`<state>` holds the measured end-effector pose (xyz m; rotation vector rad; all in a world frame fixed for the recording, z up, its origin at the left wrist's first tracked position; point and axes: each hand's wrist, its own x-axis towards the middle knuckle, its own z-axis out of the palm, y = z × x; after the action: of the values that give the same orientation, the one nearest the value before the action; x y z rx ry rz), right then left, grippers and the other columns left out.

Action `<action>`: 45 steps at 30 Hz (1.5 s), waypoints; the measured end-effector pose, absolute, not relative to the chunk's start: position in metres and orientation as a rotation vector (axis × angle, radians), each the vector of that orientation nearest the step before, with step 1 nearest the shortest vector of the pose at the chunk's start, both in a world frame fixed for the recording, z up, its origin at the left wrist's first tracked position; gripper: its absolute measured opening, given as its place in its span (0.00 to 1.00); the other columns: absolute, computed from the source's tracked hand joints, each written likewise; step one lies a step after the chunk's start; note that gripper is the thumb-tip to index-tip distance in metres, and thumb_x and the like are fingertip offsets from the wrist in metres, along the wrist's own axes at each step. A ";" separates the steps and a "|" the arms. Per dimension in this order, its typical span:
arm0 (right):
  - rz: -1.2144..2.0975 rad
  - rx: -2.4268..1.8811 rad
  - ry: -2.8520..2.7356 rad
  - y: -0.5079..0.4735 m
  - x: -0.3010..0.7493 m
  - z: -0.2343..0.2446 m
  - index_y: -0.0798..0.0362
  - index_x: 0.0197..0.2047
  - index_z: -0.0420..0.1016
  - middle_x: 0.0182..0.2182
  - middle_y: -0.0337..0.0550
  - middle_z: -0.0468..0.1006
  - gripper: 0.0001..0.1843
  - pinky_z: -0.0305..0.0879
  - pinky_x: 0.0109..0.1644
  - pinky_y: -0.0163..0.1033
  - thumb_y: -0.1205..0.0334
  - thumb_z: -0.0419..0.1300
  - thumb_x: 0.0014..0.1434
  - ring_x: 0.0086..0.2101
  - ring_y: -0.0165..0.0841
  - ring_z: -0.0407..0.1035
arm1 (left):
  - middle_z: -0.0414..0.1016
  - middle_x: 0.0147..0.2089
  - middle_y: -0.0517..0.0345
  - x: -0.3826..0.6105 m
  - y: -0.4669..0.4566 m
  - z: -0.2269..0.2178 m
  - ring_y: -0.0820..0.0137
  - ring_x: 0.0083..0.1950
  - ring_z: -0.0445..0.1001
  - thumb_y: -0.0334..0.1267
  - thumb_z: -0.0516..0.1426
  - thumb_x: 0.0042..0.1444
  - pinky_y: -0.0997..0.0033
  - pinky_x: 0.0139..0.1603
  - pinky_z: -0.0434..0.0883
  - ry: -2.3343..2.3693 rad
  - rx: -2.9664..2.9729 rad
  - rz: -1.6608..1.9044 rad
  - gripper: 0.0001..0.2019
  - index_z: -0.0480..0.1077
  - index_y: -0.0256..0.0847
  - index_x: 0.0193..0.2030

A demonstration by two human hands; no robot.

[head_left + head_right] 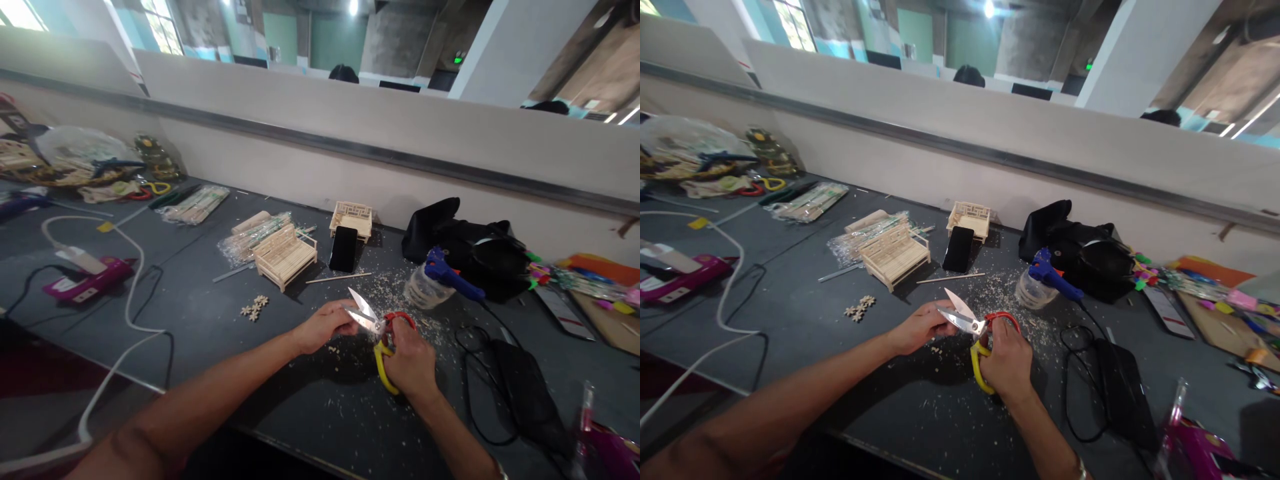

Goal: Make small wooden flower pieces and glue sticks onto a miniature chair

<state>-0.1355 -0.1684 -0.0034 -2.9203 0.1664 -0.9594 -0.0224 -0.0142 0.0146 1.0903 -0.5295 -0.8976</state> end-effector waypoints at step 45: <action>-0.870 -2.709 0.202 -0.188 -0.134 -0.022 0.50 0.34 0.70 0.21 0.40 0.75 0.06 0.60 0.26 0.35 0.63 0.54 0.52 0.21 0.35 0.69 | 0.55 0.19 0.66 -0.007 -0.012 0.011 0.75 0.23 0.52 0.49 0.58 0.52 0.70 0.28 0.51 -0.748 1.036 -0.808 0.19 0.59 0.40 0.20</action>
<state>-0.1340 -0.1885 -0.0220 -2.7086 0.2024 -0.8699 -0.0067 -0.0122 0.0112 1.0359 -0.7475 -0.8081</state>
